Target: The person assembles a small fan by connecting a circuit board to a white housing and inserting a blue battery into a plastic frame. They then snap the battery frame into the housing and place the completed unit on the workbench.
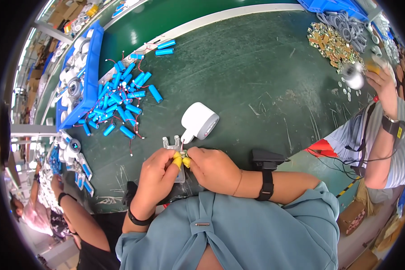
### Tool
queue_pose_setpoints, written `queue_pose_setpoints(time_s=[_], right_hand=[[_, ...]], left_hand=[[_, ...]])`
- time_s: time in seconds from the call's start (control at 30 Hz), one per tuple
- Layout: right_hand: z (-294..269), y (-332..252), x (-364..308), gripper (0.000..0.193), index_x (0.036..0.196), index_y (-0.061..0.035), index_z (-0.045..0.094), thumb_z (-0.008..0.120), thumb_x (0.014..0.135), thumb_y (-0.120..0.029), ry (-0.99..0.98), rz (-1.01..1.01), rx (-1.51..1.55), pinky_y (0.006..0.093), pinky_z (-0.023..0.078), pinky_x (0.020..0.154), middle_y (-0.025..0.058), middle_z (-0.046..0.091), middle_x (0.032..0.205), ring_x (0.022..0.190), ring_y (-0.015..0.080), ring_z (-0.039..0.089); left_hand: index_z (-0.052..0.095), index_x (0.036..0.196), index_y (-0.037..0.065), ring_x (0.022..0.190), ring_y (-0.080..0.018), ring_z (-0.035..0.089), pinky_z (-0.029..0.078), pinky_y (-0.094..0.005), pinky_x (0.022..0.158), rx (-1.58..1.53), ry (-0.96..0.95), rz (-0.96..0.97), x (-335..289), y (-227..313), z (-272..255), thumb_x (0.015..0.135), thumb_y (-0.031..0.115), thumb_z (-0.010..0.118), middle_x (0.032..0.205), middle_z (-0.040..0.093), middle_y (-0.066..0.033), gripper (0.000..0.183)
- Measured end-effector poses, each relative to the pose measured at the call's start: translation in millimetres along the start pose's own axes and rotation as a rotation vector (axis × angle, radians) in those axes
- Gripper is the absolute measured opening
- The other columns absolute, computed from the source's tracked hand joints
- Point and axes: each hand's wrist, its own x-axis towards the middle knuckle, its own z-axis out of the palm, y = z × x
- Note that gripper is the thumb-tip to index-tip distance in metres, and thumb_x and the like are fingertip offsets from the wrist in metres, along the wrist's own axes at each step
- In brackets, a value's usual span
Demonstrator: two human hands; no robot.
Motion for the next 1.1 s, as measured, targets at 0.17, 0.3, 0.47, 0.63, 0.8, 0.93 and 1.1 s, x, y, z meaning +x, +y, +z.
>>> queue_pose_setpoints(time_s=[0.17, 0.3, 0.47, 0.63, 0.8, 0.93, 1.1], right_hand=[[5, 1, 3, 0.011, 0.086, 0.0023, 0.048, 0.055, 0.085, -0.005, 0.093, -0.132, -0.181, 0.0474, 0.049, 0.058, 0.0205, 0.058, 0.071, 0.066, 0.0395, 0.06], [5, 0, 2, 0.011, 0.085, 0.0028, 0.048, 0.055, 0.083, -0.004, 0.131, -0.151, -0.196, 0.0473, 0.049, 0.058, 0.0207, 0.058, 0.07, 0.065, 0.0395, 0.06], [6, 3, 1, 0.007, 0.086, 0.0007, 0.049, 0.053, 0.087, -0.004, 0.121, -0.148, -0.213, 0.0464, 0.047, 0.059, 0.018, 0.057, 0.072, 0.067, 0.037, 0.058], [7, 2, 2, 0.011, 0.083, 0.0031, 0.047, 0.056, 0.082, -0.003, 0.133, -0.19, -0.238, 0.0463, 0.05, 0.057, 0.0202, 0.057, 0.068, 0.063, 0.038, 0.06], [6, 3, 2, 0.012, 0.083, 0.0023, 0.048, 0.057, 0.083, -0.005, 0.148, -0.2, -0.213, 0.0463, 0.05, 0.057, 0.0197, 0.057, 0.069, 0.064, 0.0371, 0.061], [6, 1, 0, 0.013, 0.084, -0.001, 0.05, 0.06, 0.086, -0.009, 0.162, -0.174, -0.162, 0.0442, 0.049, 0.058, 0.0161, 0.058, 0.071, 0.066, 0.035, 0.061], [7, 2, 0, 0.015, 0.083, -0.0014, 0.052, 0.062, 0.085, -0.011, 0.175, -0.169, -0.17, 0.0427, 0.049, 0.056, 0.0149, 0.06, 0.069, 0.064, 0.0332, 0.062]], left_hand=[[0.059, 0.094, -0.002, 0.062, -0.0272, 0.056, 0.046, -0.035, 0.057, -0.163, 0.127, -0.195, -8, 6, 13, 0.08, -0.003, 0.057, 0.08, 0.058, -0.0132, 0.015], [0.058, 0.095, -0.002, 0.061, -0.0261, 0.055, 0.046, -0.0347, 0.056, -0.101, 0.138, -0.141, -10, 7, 18, 0.079, -0.005, 0.056, 0.08, 0.058, -0.0132, 0.016], [0.058, 0.096, -0.002, 0.061, -0.0259, 0.055, 0.046, -0.0336, 0.055, -0.051, 0.137, -0.07, -8, 5, 18, 0.078, -0.008, 0.056, 0.079, 0.058, -0.0133, 0.018], [0.058, 0.095, -0.003, 0.059, -0.025, 0.055, 0.045, -0.0325, 0.053, -0.046, 0.137, -0.045, -8, 5, 20, 0.079, -0.008, 0.056, 0.079, 0.057, -0.0134, 0.017], [0.061, 0.097, -0.003, 0.063, -0.0074, 0.054, 0.043, -0.0211, 0.056, -0.155, 0.093, -0.14, -6, -2, 11, 0.083, -0.007, 0.055, 0.08, 0.059, -0.0031, 0.016], [0.062, 0.105, -0.003, 0.064, -0.0024, 0.052, 0.041, -0.0175, 0.055, -0.48, 0.04, -0.356, 0, -4, 5, 0.087, -0.005, 0.056, 0.079, 0.06, 0.0009, 0.018], [0.062, 0.103, -0.003, 0.063, 0.0002, 0.048, 0.038, -0.0157, 0.056, -0.399, 0.016, -0.371, 1, -5, 8, 0.087, -0.002, 0.062, 0.076, 0.059, 0.0041, 0.016]])
